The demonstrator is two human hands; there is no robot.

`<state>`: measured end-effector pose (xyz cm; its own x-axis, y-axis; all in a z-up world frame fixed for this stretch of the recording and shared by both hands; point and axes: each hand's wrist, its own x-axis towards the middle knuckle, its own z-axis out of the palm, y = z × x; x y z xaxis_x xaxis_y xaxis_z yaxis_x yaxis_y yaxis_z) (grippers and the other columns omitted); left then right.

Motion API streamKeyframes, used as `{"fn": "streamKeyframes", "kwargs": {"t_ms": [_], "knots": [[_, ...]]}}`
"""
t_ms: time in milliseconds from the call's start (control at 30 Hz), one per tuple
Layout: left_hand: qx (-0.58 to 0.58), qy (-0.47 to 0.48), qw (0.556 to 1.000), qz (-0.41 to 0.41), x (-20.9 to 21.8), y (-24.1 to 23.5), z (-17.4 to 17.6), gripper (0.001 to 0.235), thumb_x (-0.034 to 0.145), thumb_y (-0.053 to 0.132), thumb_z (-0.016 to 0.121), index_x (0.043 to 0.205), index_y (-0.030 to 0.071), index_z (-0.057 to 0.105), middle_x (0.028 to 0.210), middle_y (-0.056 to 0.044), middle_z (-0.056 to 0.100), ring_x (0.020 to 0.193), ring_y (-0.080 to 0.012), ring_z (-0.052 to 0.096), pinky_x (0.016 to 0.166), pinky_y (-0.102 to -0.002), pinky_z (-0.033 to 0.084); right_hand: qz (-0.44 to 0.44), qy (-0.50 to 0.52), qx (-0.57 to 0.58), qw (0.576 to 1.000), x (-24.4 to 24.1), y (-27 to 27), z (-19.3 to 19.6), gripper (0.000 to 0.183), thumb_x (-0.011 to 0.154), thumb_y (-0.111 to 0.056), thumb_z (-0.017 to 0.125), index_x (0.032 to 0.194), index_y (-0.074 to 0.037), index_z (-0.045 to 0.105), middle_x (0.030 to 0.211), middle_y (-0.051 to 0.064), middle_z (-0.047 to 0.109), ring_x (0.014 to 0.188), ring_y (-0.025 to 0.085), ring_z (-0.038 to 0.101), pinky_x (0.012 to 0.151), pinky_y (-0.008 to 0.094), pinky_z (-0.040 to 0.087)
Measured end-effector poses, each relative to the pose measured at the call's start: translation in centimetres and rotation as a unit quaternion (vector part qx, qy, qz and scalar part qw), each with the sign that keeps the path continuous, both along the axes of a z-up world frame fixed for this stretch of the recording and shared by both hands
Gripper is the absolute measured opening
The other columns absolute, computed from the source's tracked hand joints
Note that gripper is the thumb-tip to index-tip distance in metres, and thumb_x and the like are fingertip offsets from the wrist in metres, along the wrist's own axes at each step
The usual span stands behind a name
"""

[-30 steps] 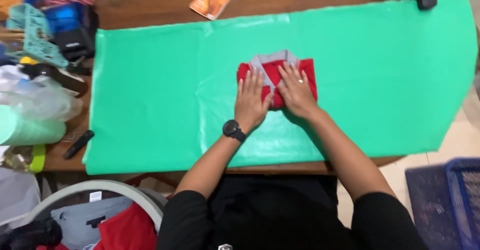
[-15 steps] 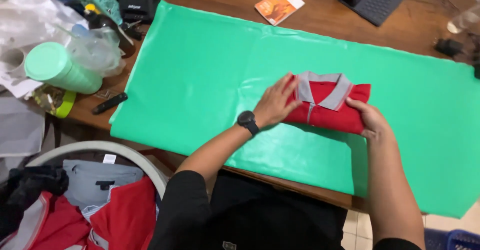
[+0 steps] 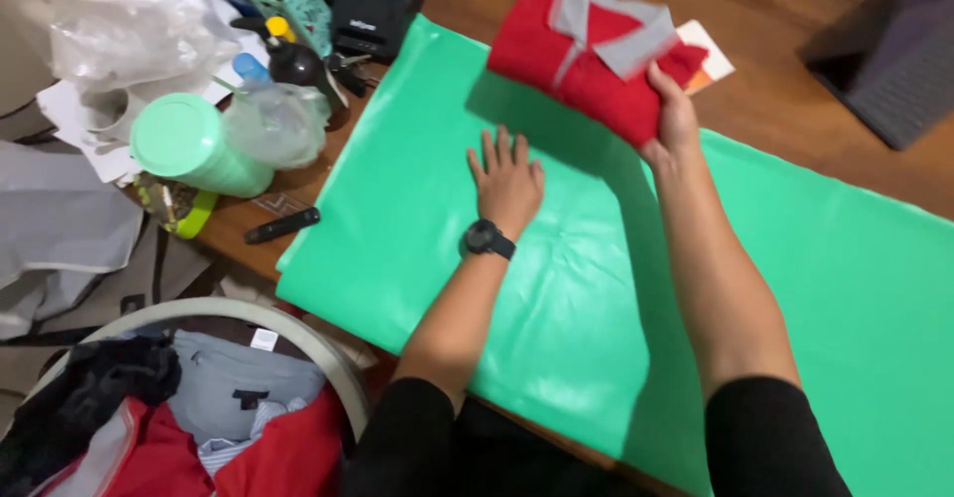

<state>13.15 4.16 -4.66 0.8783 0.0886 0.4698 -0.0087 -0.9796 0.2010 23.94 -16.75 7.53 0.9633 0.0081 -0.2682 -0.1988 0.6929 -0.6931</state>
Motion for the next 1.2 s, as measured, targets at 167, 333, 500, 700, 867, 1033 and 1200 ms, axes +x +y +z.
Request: {"fn": "streamKeyframes", "kwargs": {"t_ms": [167,333,500,700,867,1033,1200], "knots": [[-0.014,0.003,0.999,0.030,-0.3,-0.2,2.3,0.059,0.096,0.041,0.066,0.149,0.014,0.066,0.164,-0.020,0.058,0.158,-0.0438,0.046,0.126,-0.070,0.035,0.019,-0.015,0.074,0.997,14.0,7.8,-6.4,0.052,0.083,-0.010,0.088,0.132,0.002,0.074,0.127,0.029,0.082,0.113,0.045,0.082,0.107,0.062,0.070],[-0.040,0.022,0.998,0.034,-0.4,0.0,3.5,0.059,0.096,0.040,0.064,0.149,0.012,0.067,0.164,-0.021,0.058,0.157,-0.0445,0.047,0.127,-0.070,0.034,0.019,-0.008,0.012,1.000,20.3,13.4,-11.1,0.058,0.076,-0.012,0.097,0.129,-0.005,0.075,0.122,0.026,0.086,0.103,0.042,0.086,0.098,0.064,0.075],[-0.028,0.027,0.999,0.031,-0.3,-0.1,3.7,0.057,0.100,0.040,0.060,0.150,0.013,0.065,0.167,-0.019,0.055,0.160,-0.0434,0.044,0.128,-0.070,0.033,-0.094,0.002,-0.393,0.915,25.4,13.1,-16.0,0.075,0.078,-0.047,0.101,0.124,-0.015,0.051,0.129,0.013,0.084,0.108,0.021,0.088,0.092,0.036,0.076],[-0.027,0.051,0.998,0.010,-0.3,-0.3,2.6,0.060,0.099,0.042,0.058,0.150,0.013,0.066,0.166,-0.022,0.054,0.161,-0.0465,0.040,0.128,-0.073,0.027,-0.049,-0.469,-0.599,0.647,4.1,14.3,-7.1,0.032,0.108,-0.008,0.070,0.137,-0.002,0.057,0.134,0.024,0.061,0.122,0.042,0.059,0.107,0.052,0.043],[-0.562,-0.068,0.824,-0.034,2.3,-3.5,-5.2,0.065,0.108,0.049,0.041,0.171,0.034,0.030,0.183,-0.012,0.023,0.165,-0.0442,0.024,0.131,-0.067,0.017,0.023,-0.497,-0.658,0.565,-8.1,10.8,-5.5,0.034,0.114,-0.020,0.061,0.147,-0.012,0.060,0.149,0.013,0.061,0.138,0.039,0.054,0.114,0.058,0.040],[0.021,0.122,0.992,0.026,0.0,-1.3,-2.1,0.062,0.115,0.052,0.045,0.172,0.028,0.043,0.181,-0.015,0.038,0.171,-0.0352,0.029,0.136,-0.066,0.011,0.182,-0.548,-0.690,0.437,-15.5,9.2,-5.1,0.043,0.120,-0.036,0.049,0.159,-0.025,0.064,0.168,-0.001,0.060,0.158,0.036,0.048,0.124,0.067,0.036],[0.087,0.047,0.972,-0.215,-4.7,-0.5,-1.4,0.039,0.093,0.048,0.063,0.124,0.033,0.080,0.129,-0.001,0.084,0.135,-0.0358,0.068,0.114,-0.054,0.054,0.168,-0.390,-0.774,0.470,-18.5,6.4,-6.9,0.048,0.133,-0.045,0.033,0.148,-0.026,0.074,0.160,0.007,0.069,0.163,0.045,0.044,0.117,0.088,0.020]]}}
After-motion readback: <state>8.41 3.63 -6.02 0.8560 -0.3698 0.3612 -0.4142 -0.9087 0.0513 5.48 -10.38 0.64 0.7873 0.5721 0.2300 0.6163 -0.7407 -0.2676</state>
